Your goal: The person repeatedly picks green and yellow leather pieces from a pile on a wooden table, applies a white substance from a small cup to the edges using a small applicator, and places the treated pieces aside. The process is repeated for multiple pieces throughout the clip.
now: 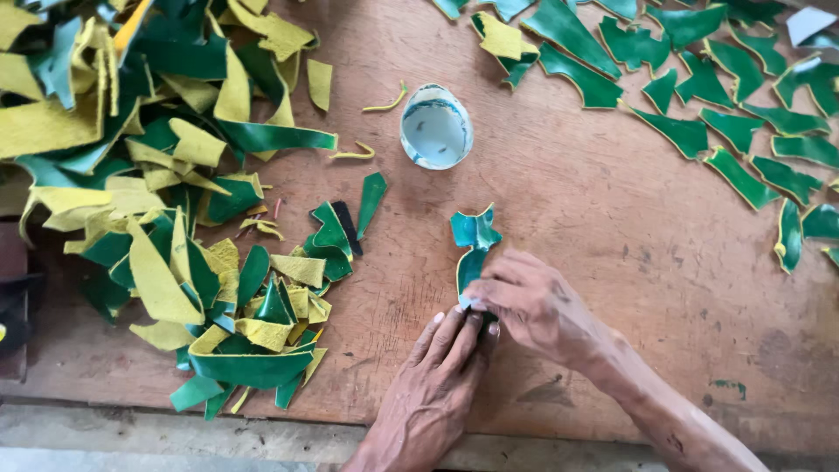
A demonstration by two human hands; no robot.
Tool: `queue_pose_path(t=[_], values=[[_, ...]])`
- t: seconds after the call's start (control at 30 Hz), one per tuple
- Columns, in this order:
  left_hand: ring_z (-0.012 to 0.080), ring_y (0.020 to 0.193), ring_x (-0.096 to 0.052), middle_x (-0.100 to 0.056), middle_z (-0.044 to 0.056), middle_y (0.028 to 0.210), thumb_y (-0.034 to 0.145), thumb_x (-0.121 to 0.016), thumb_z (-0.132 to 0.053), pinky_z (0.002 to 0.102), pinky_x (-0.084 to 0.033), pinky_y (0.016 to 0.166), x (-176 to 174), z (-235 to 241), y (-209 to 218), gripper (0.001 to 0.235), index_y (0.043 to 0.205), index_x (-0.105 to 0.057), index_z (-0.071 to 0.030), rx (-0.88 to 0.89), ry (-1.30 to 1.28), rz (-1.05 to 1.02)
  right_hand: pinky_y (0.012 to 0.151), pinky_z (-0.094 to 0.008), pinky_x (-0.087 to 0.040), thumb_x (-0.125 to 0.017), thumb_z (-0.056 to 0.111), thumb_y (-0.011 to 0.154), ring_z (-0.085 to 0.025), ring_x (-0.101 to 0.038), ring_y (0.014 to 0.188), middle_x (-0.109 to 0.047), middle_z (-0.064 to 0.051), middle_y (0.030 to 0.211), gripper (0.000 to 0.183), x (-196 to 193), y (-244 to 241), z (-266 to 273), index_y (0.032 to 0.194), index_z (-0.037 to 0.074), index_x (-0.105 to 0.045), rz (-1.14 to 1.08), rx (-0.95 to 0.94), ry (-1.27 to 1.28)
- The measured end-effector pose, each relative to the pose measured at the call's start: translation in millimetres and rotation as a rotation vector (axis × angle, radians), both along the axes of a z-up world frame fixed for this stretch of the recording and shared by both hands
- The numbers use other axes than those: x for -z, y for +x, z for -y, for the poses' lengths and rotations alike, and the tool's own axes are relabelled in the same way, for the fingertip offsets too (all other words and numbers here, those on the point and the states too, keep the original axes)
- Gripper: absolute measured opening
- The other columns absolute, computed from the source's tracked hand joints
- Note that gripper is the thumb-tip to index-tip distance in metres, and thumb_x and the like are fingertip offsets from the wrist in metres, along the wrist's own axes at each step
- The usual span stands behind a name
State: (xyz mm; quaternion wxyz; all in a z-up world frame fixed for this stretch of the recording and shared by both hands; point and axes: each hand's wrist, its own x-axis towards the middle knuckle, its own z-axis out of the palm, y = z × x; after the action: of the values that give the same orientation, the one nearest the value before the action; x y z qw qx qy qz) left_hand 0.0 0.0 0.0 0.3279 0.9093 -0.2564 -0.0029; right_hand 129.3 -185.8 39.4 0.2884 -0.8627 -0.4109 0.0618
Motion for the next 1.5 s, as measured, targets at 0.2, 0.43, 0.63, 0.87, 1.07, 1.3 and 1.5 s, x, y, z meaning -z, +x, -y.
queue_pose_path(t=[0.2,0.43,0.63,0.87,1.07,1.3,1.5], values=[[0.0405,0.144,-0.034,-0.040,0.022,0.152,0.082,-0.056,-0.011,0.055,-0.019,0.123,-8.7,1.4,-4.1,0.077,0.156,-0.038,0.000,-0.059,-0.018,0.026,0.073,-0.042,-0.049,-0.076,0.003,0.084,-0.031,-0.062,0.082,-0.068,-0.010,0.090,0.015,-6.1,19.1,-21.8,0.099,0.006,-0.072,0.134,0.118,0.026],[0.0394,0.139,-0.036,-0.041,0.021,0.150,0.075,-0.061,-0.013,0.057,-0.022,0.118,-5.9,8.0,-10.0,0.086,0.156,-0.037,-0.002,-0.089,0.056,0.023,0.074,-0.042,-0.048,-0.067,-0.006,0.080,-0.029,-0.061,0.083,-0.064,-0.009,0.085,0.021,-14.2,3.5,-8.3,0.096,0.006,-0.073,0.059,0.065,-0.043],[0.0395,0.137,-0.039,-0.043,0.023,0.148,0.075,-0.061,-0.011,0.056,-0.025,0.115,-4.7,5.6,-10.6,0.082,0.153,-0.039,0.000,-0.100,0.016,0.061,0.075,-0.041,-0.049,-0.064,-0.008,0.073,-0.028,-0.062,0.083,-0.066,-0.007,0.085,0.030,-20.3,-5.5,1.3,0.095,0.010,-0.075,0.015,0.000,-0.077],[0.0345,0.128,-0.054,-0.059,0.013,0.131,0.089,-0.072,-0.017,0.052,-0.037,0.111,-5.6,-1.0,-17.6,0.040,0.127,-0.066,-0.006,-0.235,-0.227,0.093,0.074,-0.040,-0.048,-0.064,-0.009,0.077,-0.027,-0.060,0.083,-0.065,-0.008,0.088,0.030,-19.2,-22.7,-7.7,0.100,0.008,-0.072,0.086,0.008,0.004],[0.0389,0.115,-0.052,-0.057,0.016,0.119,0.079,-0.082,-0.027,0.054,-0.039,0.097,-10.4,5.0,-17.8,0.042,0.110,-0.063,-0.006,-0.466,-0.257,-0.024,0.080,-0.039,-0.047,-0.066,-0.008,0.081,-0.026,-0.058,0.084,-0.064,-0.008,0.089,0.027,-25.2,-44.0,-15.7,0.104,0.007,-0.071,0.174,0.093,-0.061],[0.0369,0.112,-0.052,-0.056,0.015,0.117,0.075,-0.086,-0.029,0.052,-0.039,0.095,-11.8,5.6,-12.3,0.050,0.112,-0.060,-0.007,-0.508,-0.214,-0.118,0.080,-0.040,-0.046,-0.069,-0.007,0.080,-0.028,-0.054,0.085,-0.062,-0.005,0.084,0.024,-22.8,-49.5,-12.5,0.098,0.009,-0.072,0.205,0.191,-0.100],[0.0352,0.114,-0.053,-0.058,0.014,0.116,0.068,-0.085,-0.019,0.051,-0.038,0.095,-19.0,-1.6,-9.7,0.051,0.111,-0.060,-0.009,-0.449,-0.239,-0.095,0.081,-0.038,-0.048,-0.066,-0.005,0.074,-0.027,-0.056,0.087,-0.066,-0.005,0.092,0.034,-28.2,-69.6,-12.6,0.105,0.006,-0.071,0.084,0.107,0.004]])
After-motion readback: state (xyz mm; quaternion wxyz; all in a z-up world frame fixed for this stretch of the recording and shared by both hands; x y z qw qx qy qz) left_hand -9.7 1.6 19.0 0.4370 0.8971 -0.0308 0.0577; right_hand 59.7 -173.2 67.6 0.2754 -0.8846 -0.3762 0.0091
